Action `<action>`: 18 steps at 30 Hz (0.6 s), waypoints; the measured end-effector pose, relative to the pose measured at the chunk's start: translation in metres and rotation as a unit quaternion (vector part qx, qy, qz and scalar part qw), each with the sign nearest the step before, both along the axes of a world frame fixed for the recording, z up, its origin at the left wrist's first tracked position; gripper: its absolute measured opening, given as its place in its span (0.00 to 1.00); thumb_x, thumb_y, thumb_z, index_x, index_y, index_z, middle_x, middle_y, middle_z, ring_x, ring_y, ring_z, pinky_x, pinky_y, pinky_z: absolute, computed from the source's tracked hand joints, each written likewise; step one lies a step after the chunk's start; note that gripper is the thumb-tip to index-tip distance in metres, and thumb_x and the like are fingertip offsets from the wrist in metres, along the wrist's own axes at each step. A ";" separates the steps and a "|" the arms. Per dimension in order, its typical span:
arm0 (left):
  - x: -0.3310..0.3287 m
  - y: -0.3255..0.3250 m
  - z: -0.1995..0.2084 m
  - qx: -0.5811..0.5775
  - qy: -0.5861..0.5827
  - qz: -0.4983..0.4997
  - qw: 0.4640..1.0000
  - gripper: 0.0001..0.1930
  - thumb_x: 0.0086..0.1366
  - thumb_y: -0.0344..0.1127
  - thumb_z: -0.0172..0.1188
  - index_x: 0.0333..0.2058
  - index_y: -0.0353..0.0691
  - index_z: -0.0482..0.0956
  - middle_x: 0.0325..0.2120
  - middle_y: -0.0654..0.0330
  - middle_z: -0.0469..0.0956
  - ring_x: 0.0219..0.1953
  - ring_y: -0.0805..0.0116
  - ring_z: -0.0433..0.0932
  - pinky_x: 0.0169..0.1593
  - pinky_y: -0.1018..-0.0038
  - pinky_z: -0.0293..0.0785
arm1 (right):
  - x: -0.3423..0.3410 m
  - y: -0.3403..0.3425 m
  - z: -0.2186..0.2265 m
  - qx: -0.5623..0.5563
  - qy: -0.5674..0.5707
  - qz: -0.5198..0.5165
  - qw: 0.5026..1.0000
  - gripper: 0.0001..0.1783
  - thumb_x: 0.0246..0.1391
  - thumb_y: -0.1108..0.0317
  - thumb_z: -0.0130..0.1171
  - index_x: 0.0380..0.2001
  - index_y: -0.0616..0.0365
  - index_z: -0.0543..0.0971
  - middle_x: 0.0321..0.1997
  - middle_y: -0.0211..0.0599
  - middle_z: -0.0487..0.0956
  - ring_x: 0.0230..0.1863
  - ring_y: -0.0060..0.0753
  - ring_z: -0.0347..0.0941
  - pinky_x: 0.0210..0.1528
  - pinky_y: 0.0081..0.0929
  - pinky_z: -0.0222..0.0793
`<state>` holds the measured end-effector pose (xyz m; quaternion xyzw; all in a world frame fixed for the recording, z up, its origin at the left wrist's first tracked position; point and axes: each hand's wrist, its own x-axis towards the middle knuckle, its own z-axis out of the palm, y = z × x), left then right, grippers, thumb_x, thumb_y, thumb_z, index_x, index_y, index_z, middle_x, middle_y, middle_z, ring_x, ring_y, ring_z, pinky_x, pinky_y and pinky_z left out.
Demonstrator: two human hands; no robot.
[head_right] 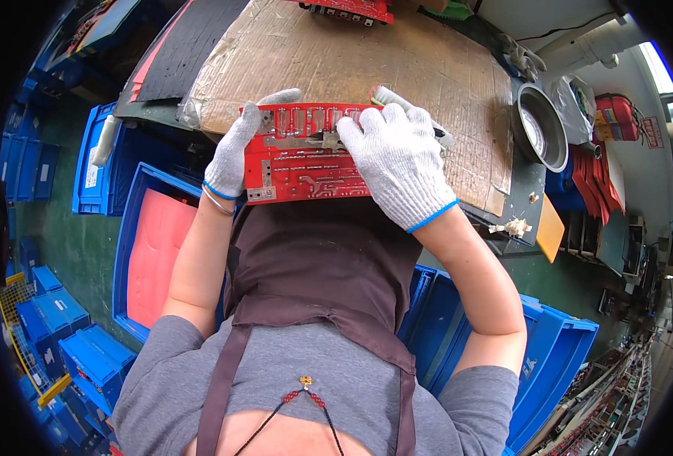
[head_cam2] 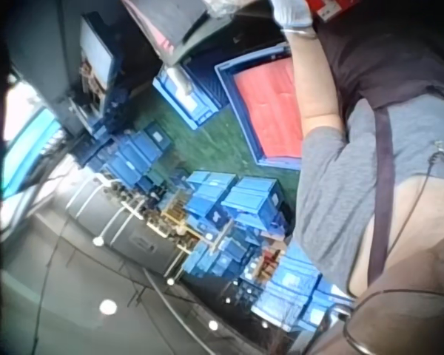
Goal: Trimming excess wire leads from a printed circuit board using wire cutters.
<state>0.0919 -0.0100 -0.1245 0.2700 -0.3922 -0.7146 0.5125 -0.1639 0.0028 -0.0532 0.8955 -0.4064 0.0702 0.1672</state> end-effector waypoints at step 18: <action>0.001 -0.001 -0.002 -0.003 0.000 -0.005 1.000 0.37 0.81 0.61 0.48 0.70 0.32 0.69 0.59 0.50 0.81 0.60 0.64 0.82 0.64 0.66 0.79 | -0.005 -0.016 0.013 -0.015 0.036 0.053 0.998 0.24 0.51 0.67 0.69 0.54 0.46 0.82 0.52 0.37 0.82 0.59 0.42 0.78 0.57 0.43 0.70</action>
